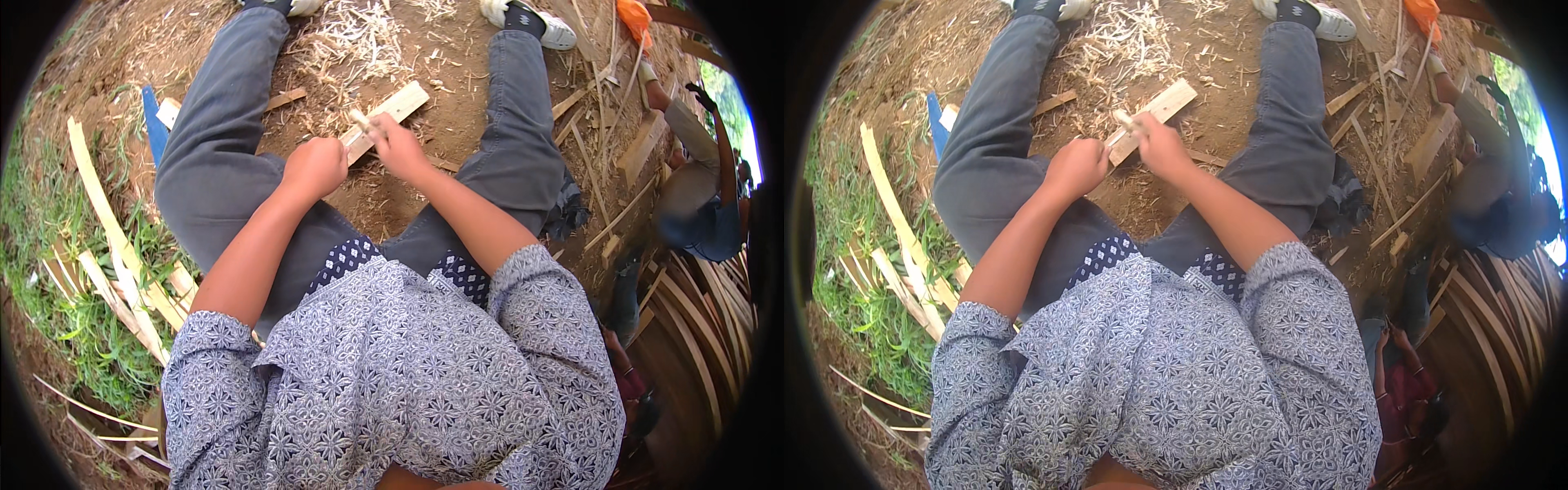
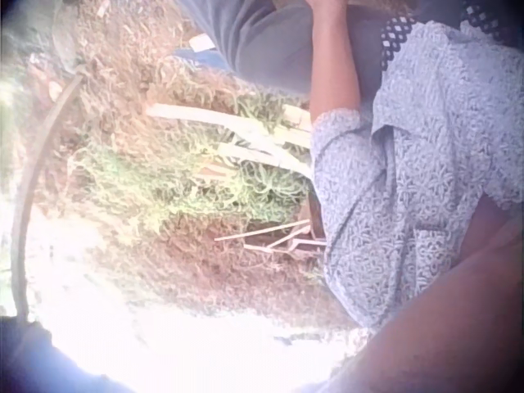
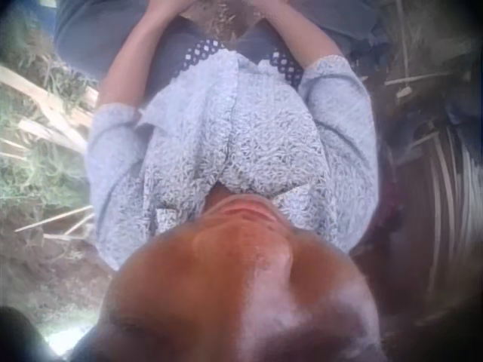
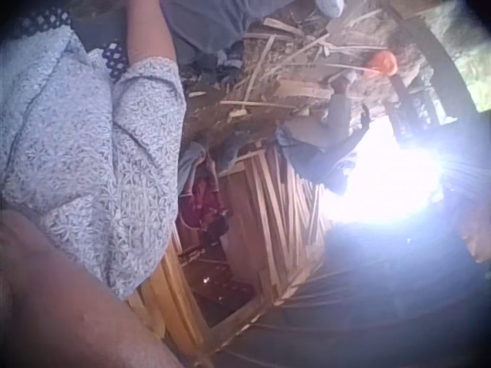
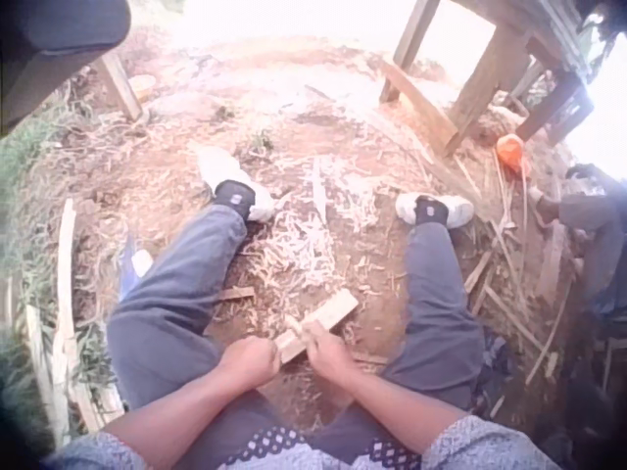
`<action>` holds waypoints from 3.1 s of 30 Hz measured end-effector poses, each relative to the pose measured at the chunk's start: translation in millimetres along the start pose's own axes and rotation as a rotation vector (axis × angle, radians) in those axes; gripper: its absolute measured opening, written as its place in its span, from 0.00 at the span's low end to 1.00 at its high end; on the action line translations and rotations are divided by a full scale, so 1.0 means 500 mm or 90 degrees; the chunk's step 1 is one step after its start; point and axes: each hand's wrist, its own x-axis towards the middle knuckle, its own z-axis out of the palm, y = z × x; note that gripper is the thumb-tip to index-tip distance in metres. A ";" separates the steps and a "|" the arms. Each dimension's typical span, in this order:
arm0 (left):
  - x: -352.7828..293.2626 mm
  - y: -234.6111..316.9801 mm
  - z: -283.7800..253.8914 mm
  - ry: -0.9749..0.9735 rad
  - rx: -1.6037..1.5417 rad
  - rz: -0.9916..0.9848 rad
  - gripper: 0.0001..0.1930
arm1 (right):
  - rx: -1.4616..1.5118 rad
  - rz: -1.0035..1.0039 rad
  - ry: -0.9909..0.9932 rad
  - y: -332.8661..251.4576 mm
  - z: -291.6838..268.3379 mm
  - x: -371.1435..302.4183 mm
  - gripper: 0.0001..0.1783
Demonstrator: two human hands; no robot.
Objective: The person sits on the ground and uses a knife to shave thin strips from a small rectangular piece of wood. They hold the wood with one hand and scrape the blade along its length to produce wood shavings.
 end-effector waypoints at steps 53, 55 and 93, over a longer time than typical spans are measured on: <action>-0.004 0.019 -0.011 -0.051 0.063 -0.039 0.15 | -0.072 0.086 -0.005 -0.015 0.001 -0.013 0.14; -0.005 0.010 -0.006 -0.051 0.063 -0.045 0.16 | -0.012 0.039 -0.010 -0.014 0.004 -0.028 0.13; -0.010 0.018 -0.008 0.004 -0.068 0.026 0.16 | -0.052 0.113 0.093 0.032 -0.025 0.011 0.15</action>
